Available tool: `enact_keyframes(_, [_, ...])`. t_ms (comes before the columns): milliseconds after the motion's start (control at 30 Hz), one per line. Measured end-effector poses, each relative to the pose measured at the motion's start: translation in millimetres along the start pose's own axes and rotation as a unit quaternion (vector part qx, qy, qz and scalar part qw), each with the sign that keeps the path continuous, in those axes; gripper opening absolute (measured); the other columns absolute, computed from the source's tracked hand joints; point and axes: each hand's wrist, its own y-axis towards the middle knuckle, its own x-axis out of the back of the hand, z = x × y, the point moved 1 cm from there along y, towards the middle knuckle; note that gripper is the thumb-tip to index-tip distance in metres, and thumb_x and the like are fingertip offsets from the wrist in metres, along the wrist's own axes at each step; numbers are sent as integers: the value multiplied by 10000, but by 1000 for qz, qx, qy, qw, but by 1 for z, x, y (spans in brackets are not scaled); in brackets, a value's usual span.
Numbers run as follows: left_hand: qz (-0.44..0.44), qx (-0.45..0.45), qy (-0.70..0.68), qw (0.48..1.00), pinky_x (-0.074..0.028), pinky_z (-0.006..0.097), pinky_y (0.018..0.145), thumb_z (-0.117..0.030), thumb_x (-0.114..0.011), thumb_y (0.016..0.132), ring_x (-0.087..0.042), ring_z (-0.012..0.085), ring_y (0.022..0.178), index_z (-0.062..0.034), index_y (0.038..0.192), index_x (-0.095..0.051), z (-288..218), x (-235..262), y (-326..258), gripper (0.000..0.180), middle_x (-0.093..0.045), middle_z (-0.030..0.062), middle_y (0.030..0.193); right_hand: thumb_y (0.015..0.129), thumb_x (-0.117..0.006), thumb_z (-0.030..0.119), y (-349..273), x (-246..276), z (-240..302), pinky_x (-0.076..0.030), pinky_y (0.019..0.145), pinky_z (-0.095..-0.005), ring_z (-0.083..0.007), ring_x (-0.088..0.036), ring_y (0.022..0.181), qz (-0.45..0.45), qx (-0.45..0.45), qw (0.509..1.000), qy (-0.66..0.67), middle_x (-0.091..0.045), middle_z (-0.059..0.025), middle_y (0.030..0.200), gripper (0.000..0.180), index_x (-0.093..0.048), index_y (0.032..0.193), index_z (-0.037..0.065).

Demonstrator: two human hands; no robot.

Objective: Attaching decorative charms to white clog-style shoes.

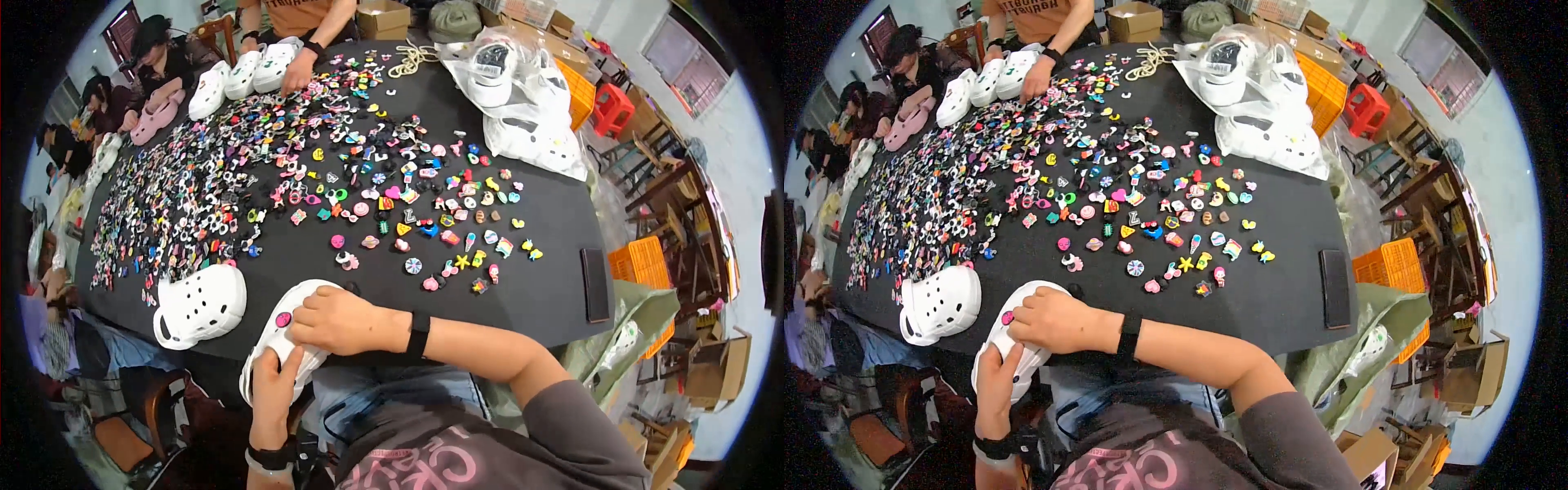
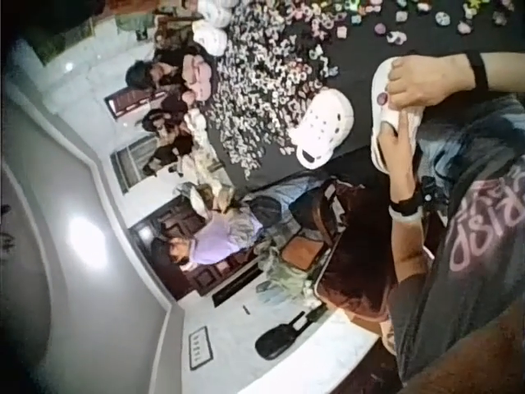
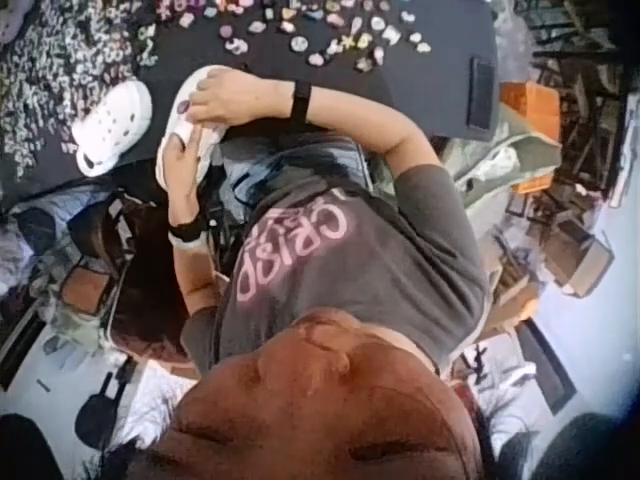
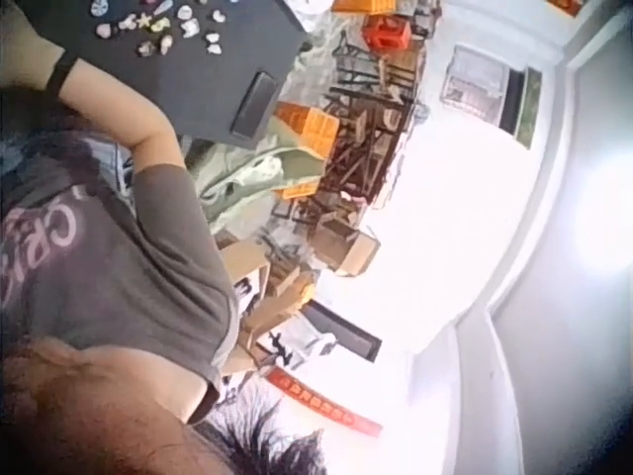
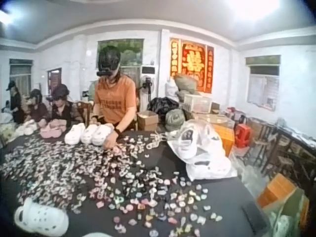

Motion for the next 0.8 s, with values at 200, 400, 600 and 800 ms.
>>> enact_keyframes(200, [-1,14,27,1000,-466,259,763,-67,-563,895,-590,112,879,62,1119,-579,-14,-4,0,259,-638,73,1008,780,-577,224,-2,-1,-7,-436,646,-333,-201,-578,735,-8,-37,997,67,-546,-30,798,164,-544,888,105])
enact_keyframes(400, [-21,33,108,993,-465,255,742,-58,-566,883,-596,111,839,54,1098,-590,-9,1,-1,243,-646,58,974,771,-567,185,4,-1,-13,-473,609,-366,-241,-605,695,49,-45,991,114,-560,-56,780,132,-551,845,77])
enact_keyframes(600, [-60,46,-58,995,-459,261,720,-65,-611,864,-588,106,823,40,1067,-604,-14,-11,-9,228,-644,48,947,847,-553,216,16,18,-21,-486,629,-399,-283,-624,737,60,-109,970,209,-618,-90,800,168,-566,880,52])
enact_keyframes(800, [-53,15,-181,982,-461,260,727,-22,-621,853,-592,115,837,42,1082,-608,-7,-10,-12,238,-654,64,962,931,-522,187,-18,36,16,-481,711,-407,-325,-599,789,-69,-190,932,301,-619,-127,869,191,-591,1021,33])
